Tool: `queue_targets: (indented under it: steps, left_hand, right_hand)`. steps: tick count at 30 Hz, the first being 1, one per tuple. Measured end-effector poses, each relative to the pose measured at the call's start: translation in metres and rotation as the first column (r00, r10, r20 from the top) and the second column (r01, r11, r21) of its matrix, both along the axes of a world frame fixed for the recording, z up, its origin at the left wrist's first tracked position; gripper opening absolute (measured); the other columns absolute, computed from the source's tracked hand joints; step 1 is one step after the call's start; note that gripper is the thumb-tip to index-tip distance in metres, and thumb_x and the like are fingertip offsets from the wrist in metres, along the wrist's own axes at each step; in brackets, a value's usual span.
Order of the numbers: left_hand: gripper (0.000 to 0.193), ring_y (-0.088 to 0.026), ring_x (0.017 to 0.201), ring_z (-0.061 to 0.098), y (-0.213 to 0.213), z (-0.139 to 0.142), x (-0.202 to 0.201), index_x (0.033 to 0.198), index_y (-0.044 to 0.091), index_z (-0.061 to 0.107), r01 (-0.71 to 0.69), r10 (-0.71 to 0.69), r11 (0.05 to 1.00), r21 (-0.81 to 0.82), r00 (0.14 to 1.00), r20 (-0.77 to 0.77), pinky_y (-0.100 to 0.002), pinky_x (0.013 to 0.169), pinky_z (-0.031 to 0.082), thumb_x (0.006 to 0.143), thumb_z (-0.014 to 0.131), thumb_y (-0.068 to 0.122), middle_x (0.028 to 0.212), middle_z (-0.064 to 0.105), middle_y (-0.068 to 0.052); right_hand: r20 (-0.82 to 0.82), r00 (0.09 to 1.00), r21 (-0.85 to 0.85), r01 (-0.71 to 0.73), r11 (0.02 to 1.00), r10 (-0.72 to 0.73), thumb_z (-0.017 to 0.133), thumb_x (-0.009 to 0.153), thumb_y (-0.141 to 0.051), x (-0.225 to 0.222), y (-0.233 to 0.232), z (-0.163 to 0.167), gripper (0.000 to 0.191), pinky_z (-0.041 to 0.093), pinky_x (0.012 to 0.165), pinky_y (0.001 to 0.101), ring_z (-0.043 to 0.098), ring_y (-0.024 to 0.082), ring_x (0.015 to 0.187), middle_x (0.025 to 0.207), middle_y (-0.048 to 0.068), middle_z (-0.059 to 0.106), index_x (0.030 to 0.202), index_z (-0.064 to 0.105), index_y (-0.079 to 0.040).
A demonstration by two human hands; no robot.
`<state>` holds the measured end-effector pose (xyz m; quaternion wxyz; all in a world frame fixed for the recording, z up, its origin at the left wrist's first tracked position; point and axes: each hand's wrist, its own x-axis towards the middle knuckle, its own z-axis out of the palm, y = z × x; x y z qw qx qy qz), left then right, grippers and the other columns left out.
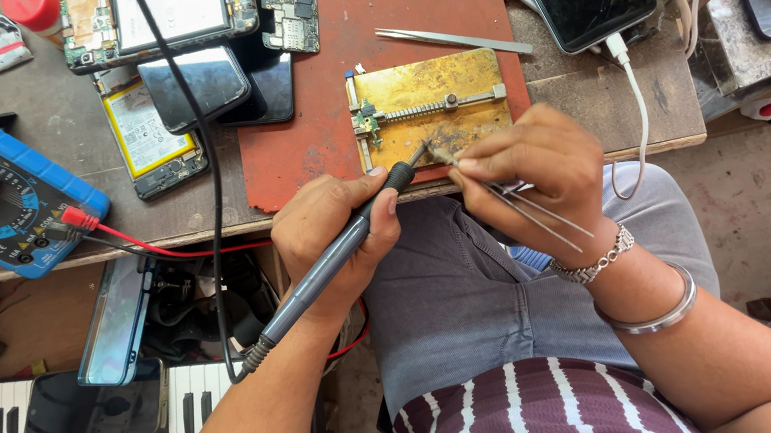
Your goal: The person solders a small circuit board held in a clamp jig on a workbench, using a soldering iron in one hand and tweezers in the other to position and work on board components. They then set the iron down, reach for a spool of solder wire, and resume soldering the board.
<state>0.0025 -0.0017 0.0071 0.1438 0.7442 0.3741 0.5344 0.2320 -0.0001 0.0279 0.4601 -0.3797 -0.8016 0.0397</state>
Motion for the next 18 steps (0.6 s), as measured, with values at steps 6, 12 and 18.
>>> queue_targets:
  steps: [6, 12, 18]
  left_hand:
    - [0.014, -0.024, 0.062, 0.057, 0.0, 0.001, -0.002, 0.092, 0.002, 0.073, -0.068, 0.071, 0.992, 0.106, 0.997, -0.03, -0.037, 0.061, 0.044, 0.092, 0.077, 0.015, 0.071, 0.062, -0.008]
    - [0.014, -0.024, 0.062, 0.056, 0.005, 0.001, -0.007, 0.092, 0.002, 0.073, -0.043, 0.048, 0.994, 0.103, 0.998, -0.051, -0.037, 0.062, 0.043, 0.092, 0.075, 0.016, 0.071, 0.062, -0.008]
    - [0.016, -0.023, 0.061, 0.055, 0.007, -0.003, -0.009, 0.093, 0.002, 0.073, -0.023, 0.028, 0.995, 0.095, 0.998, -0.053, -0.037, 0.061, 0.043, 0.093, 0.075, 0.018, 0.071, 0.061, -0.007]
  right_hand:
    - [-0.042, 0.999, -0.012, -0.012, 1.0, 0.011, 0.087, 0.081, 0.0, 0.0, -0.001, 0.002, 0.02, 0.051, 0.075, 0.033, 0.067, 0.021, 0.081, 0.092, 0.004, 0.074, 0.087, 0.071, -0.009]
    - [-0.042, 0.999, -0.02, 0.005, 1.0, -0.006, 0.087, 0.079, 0.0, -0.001, 0.0, 0.0, 0.021, 0.049, 0.072, 0.0336, 0.064, 0.022, 0.079, 0.092, 0.004, 0.073, 0.086, 0.07, -0.009]
    - [-0.027, 0.999, -0.019, 0.022, 1.0, -0.022, 0.087, 0.079, 0.001, 0.0, 0.0, -0.002, 0.021, 0.05, 0.073, 0.0341, 0.064, 0.022, 0.079, 0.093, 0.004, 0.073, 0.087, 0.071, -0.009]
